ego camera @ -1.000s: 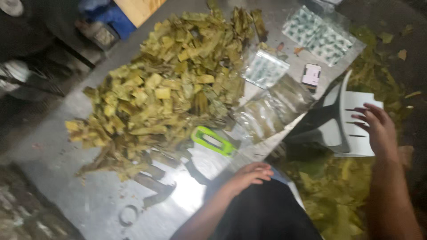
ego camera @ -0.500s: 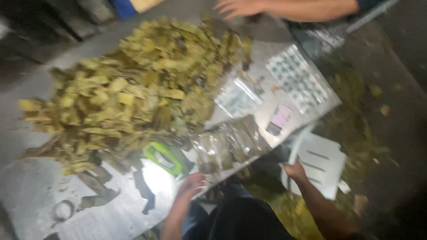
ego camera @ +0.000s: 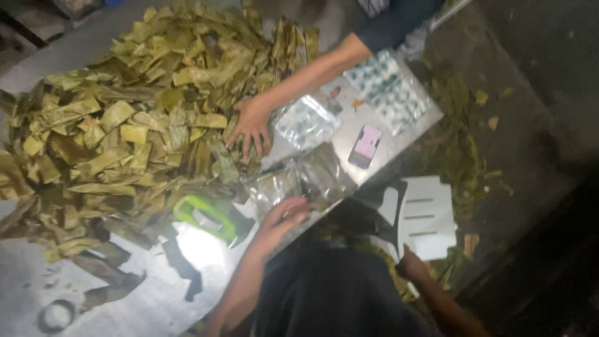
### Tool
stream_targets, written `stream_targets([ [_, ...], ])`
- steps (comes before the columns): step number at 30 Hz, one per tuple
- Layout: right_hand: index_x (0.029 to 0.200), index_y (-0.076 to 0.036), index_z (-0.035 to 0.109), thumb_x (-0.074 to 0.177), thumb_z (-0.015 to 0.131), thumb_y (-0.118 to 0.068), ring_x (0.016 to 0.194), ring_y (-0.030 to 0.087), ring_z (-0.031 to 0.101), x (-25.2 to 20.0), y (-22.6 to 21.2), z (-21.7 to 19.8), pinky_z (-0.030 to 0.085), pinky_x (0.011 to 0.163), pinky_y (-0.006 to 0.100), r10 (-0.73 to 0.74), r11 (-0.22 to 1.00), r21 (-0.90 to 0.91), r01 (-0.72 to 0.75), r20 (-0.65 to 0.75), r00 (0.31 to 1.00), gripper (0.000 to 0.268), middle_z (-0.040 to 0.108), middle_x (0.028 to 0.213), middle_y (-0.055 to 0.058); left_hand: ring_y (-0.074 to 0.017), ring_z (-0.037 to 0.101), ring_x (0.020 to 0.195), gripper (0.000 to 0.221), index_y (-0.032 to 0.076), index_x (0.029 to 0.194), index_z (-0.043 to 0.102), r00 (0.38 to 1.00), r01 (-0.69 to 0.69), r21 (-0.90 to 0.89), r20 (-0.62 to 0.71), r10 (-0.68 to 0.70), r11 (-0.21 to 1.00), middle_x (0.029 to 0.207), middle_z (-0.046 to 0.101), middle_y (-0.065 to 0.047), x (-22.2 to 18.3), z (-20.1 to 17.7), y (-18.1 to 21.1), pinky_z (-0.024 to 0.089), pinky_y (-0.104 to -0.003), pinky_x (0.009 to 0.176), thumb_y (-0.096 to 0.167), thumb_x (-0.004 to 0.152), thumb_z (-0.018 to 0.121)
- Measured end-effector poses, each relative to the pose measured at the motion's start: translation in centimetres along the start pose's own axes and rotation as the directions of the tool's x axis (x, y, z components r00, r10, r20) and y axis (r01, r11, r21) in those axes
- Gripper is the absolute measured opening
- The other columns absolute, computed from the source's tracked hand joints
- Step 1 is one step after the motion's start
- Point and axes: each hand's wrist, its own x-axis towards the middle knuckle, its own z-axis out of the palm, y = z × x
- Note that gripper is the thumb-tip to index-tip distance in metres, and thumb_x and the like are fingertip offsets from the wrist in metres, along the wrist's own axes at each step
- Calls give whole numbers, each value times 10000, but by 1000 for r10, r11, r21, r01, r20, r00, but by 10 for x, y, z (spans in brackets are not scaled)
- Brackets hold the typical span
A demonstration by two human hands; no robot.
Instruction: The person packs dried leaf bundles into clear plastic bags on a metal table, folds the bag edges, and seals them with a tape dispenser. The sealed packages are stacked on the table while loose leaf pieces remain scattered on the floor.
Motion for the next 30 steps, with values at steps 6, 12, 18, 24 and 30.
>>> stream_targets([
  [6, 1559, -152, 372, 800, 806, -295, 1204, 349, 669, -11, 3, -2, 586, 970, 457, 85, 996, -23, -84, 53, 995, 886, 594, 1414, 169, -204, 594, 1230, 491, 70, 1392, 569, 946, 69, -251, 323, 16, 966, 1331, 637, -98, 6, 2, 37, 480, -373, 1066, 180, 937, 718],
  [12, 1518, -180, 466, 820, 791, -319, 1268, 311, 630, 24, -92, -113, 564, 995, 435, -189, 974, -149, 172, -104, 976, 783, 573, 1476, 144, -214, 600, 1261, 498, 51, 1423, 515, 929, -53, -270, 339, 147, 961, 1373, 608, -86, 13, -49, 59, 473, -391, 1107, 134, 961, 681],
  [18, 1439, -150, 562, 872, 712, -282, 1271, 259, 586, 88, -277, -257, 551, 951, 398, -657, 753, -24, 657, -9, 753, 601, 581, 1451, 111, -234, 612, 1273, 465, 22, 1392, 533, 987, -116, -349, 68, 148, 930, 1341, 642, -108, 54, -66, 102, 461, -399, 1113, 147, 963, 661],
  [24, 1402, -22, 605, 1011, 655, -201, 1037, 132, 581, 233, -562, -333, 497, 916, 309, -878, 451, 408, 794, 41, 477, 433, 625, 1192, 52, -221, 647, 1215, 376, 33, 1308, 634, 974, -84, -69, -215, 67, 994, 1272, 686, -99, 168, -63, 166, 489, -384, 1073, 206, 975, 645],
  [30, 1296, -186, 617, 1000, 622, -402, 1250, 205, 635, 413, -754, -395, 495, 1006, 422, -825, 203, 721, 662, -238, 512, 366, 670, 1350, 13, -215, 662, 1194, 375, 30, 1309, 626, 949, -247, -97, -224, 221, 964, 1248, 699, -113, 277, -86, 250, 516, -392, 1078, 225, 991, 663],
])
